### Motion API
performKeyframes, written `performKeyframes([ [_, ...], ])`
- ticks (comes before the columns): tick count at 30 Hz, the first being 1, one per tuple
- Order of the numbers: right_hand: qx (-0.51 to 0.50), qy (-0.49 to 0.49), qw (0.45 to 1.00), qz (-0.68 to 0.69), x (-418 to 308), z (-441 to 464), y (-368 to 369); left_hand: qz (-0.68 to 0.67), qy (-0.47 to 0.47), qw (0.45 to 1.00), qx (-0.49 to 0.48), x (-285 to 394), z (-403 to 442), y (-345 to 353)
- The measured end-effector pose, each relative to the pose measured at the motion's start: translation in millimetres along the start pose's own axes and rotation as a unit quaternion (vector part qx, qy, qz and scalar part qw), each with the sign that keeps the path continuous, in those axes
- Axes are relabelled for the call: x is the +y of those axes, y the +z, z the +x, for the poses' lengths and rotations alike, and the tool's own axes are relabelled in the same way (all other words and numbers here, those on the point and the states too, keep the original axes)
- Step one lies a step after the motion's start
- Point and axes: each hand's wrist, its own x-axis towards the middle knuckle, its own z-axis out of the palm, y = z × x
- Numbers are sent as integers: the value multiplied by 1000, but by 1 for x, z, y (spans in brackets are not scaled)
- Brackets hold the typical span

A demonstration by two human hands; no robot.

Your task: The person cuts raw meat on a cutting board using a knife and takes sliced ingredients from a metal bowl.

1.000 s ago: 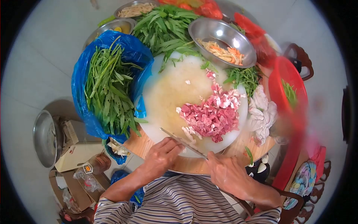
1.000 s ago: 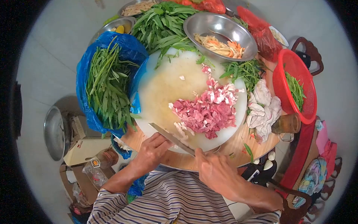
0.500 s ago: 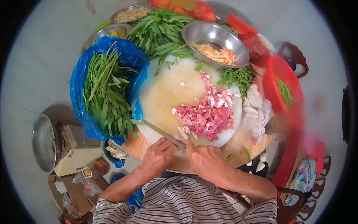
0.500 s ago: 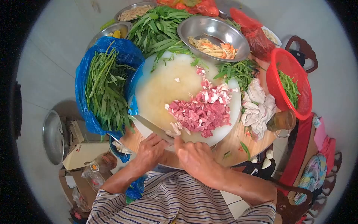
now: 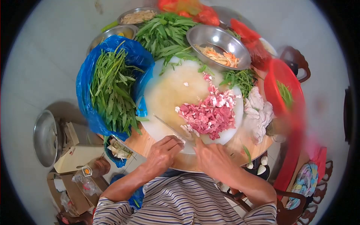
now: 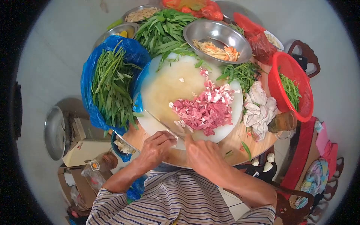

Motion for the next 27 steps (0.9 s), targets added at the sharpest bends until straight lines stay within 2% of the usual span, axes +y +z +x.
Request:
performKeyframes([
  [3, 67, -19, 997, 23, 6, 24, 11, 8, 17, 1000, 3, 0, 3, -6],
  [5, 53, -7, 998, 16, 0, 13, -5, 14, 13, 1000, 13, 1, 0, -8],
  [7, 41, 14, 999, 14, -5, 1, -15, -95, -62, 991, 64, 0, -4, -10],
  [11, 20, -15, 1000, -6, -9, -19, -8, -75, -23, 995, 69, -8, -6, -13],
  [13, 13, -20, 999, -25, -8, -20, -4, -51, 25, 998, 16, -8, -4, -13],
  [17, 1, -27, 999, -44, 0, -30, -2, -26, 25, 999, 6, -6, -2, -10],
  [22, -55, -3, 998, -40, 1, -32, -13, -50, -30, 998, -36, -5, -3, -11],
  [27, -14, -47, 998, -33, -16, 13, -1, -32, -10, 999, -29, -3, -2, -10],
])
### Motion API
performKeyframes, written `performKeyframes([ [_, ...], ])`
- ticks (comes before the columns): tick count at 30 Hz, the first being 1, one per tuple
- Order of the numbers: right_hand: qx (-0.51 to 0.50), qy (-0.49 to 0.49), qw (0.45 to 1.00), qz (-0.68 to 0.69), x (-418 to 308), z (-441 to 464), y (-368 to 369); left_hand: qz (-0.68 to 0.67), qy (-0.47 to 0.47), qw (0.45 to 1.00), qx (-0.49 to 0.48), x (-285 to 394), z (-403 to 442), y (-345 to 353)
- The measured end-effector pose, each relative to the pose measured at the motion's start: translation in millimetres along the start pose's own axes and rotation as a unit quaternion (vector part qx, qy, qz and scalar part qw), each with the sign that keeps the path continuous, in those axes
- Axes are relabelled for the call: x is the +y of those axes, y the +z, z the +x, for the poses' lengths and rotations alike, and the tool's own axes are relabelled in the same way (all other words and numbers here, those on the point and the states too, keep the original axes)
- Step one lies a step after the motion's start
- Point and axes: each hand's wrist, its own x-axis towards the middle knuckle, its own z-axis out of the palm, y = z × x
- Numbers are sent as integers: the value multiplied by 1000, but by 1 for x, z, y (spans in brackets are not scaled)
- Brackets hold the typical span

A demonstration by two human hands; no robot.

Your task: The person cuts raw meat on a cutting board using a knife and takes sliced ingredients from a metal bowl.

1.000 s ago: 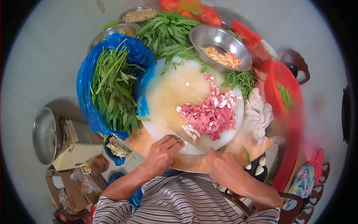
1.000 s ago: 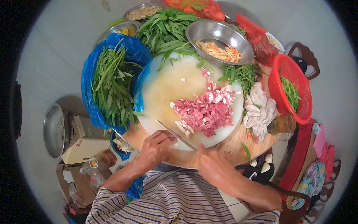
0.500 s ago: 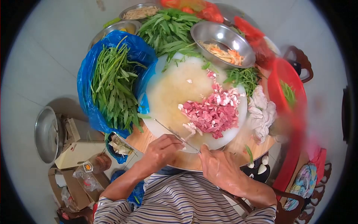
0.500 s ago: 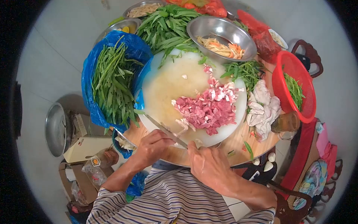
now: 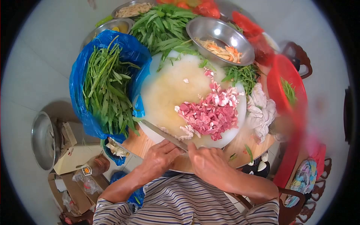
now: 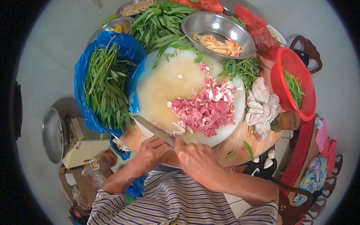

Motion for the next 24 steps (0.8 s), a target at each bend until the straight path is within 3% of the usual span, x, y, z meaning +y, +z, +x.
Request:
performKeyframes([
  [7, 24, 5, 1000, -11, 4, -15, 2, 18, 21, 999, 36, -1, -2, 6],
  [9, -45, 52, 998, 7, 20, -36, -2, 7, 17, 997, 69, -3, -4, 11],
  [13, -26, 74, 997, -2, 17, -54, -13, -13, 15, 993, 119, -1, -10, 8],
  [19, 7, 22, 1000, 20, 13, -45, 5, 12, 48, 996, 76, 1, -7, 6],
  [24, -34, 19, 999, -25, 8, -51, -7, 17, 29, 998, 59, 1, -7, 7],
])
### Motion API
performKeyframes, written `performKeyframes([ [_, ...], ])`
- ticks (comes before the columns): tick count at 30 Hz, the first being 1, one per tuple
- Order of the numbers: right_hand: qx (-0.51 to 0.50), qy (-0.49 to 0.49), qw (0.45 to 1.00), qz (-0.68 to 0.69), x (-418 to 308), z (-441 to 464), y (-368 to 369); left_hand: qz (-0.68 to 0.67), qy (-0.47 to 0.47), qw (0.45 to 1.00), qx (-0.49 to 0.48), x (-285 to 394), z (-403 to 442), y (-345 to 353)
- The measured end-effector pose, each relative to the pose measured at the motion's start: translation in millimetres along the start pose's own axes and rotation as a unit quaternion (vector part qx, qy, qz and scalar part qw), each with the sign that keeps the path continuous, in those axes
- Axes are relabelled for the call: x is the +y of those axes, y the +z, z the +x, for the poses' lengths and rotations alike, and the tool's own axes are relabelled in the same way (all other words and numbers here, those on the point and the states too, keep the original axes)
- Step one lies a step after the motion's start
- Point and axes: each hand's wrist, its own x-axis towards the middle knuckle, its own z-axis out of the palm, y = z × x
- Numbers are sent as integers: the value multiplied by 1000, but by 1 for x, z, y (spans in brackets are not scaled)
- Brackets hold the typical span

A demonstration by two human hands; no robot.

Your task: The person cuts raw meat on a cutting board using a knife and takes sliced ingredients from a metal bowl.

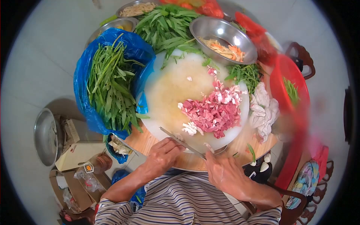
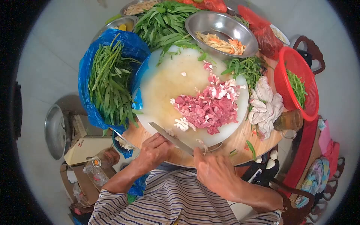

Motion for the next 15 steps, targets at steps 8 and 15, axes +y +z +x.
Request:
performKeyframes([
  [8, 21, -20, 999, 14, -16, 47, 4, -8, 0, 1000, -12, -2, 2, 4],
  [15, -5, 21, 1000, 20, 3, 33, 4, -21, -34, 998, 45, 3, -5, 12],
])
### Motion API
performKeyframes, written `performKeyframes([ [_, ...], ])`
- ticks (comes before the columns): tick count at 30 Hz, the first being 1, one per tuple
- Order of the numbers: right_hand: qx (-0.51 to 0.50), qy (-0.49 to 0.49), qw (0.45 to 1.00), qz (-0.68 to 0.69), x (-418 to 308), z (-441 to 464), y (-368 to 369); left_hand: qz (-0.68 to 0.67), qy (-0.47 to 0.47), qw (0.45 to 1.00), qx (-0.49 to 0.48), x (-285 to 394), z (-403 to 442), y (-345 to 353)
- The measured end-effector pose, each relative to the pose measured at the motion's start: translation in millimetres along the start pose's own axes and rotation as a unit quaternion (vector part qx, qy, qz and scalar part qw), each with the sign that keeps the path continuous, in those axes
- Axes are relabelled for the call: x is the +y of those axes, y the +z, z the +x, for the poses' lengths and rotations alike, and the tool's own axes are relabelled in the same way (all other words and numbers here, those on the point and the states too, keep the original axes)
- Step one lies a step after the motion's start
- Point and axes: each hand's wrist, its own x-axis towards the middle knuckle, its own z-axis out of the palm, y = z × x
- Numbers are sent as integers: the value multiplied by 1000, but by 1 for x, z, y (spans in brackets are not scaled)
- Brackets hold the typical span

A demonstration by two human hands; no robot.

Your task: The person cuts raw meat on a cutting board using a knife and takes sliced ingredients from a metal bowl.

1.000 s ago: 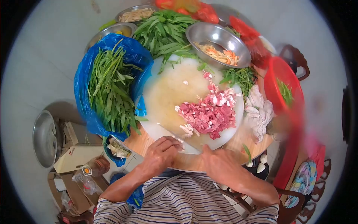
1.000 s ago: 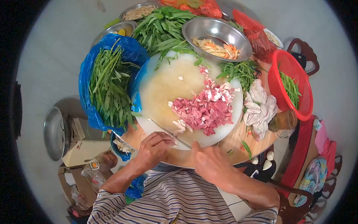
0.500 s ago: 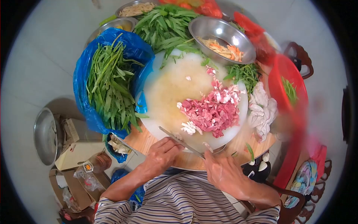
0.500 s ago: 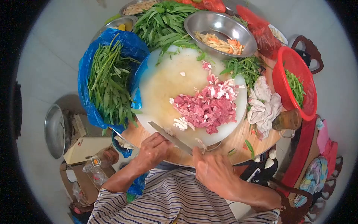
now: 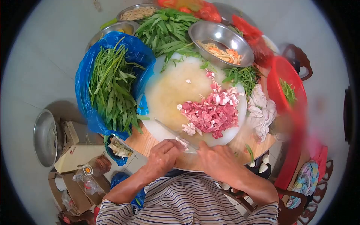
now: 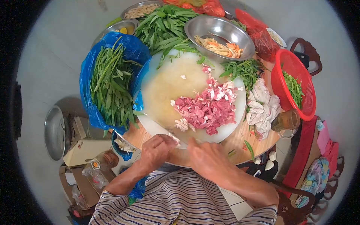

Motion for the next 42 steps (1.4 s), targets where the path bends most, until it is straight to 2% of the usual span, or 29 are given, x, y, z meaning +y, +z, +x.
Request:
performKeyframes([
  [2, 21, 2, 1000, 5, 2, -19, 0, -7, -26, 999, 23, 1, -5, 1],
  [4, 49, 13, 999, 13, -2, -31, -3, -17, 6, 998, 65, 1, -2, 0],
  [6, 65, 39, 997, 33, -10, -35, -6, -9, 10, 998, 65, -1, -3, 0],
  [8, 63, 18, 997, 35, -8, -33, 3, 0, 12, 998, 65, -1, -3, -2],
  [10, 60, -3, 998, 35, -6, -31, 8, -13, 42, 999, 19, 1, 0, -3],
  [16, 9, -12, 1000, 18, 1, -36, 2, -9, 15, 1000, -14, 5, 1, -1],
  [19, -17, 15, 1000, 15, 1, -43, -3, 19, 21, 999, -23, 6, 2, -1],
  [22, -8, -3, 1000, -12, -4, -27, -4, 26, 14, 999, -26, 4, 3, 1],
  [24, -27, 5, 998, 52, -9, -2, -1, 23, 17, 999, -38, 5, 4, -1],
  [26, 21, -17, 998, 52, -16, 12, 7, 25, 24, 998, -47, 7, 7, -2],
  [28, 66, -42, 995, 54, -15, 17, 9, 16, 28, 999, -20, 6, 4, -2],
  [30, 53, -5, 996, 71, -7, 16, 7, 20, 28, 999, -2, 1, -3, 4],
  [34, 58, -22, 998, 8, 9, -18, 12, 29, -2, 999, 25, 8, -5, 2],
  [36, 54, 39, 998, 8, 5, -28, 4, 17, 10, 999, 31, 4, -4, 3],
  [39, 87, 15, 995, 37, -3, -31, -6, 0, -2, 998, 59, 2, -9, -1],
  [42, 52, 3, 997, 52, -11, -32, -5, -6, -13, 997, 78, -1, -12, -6],
])
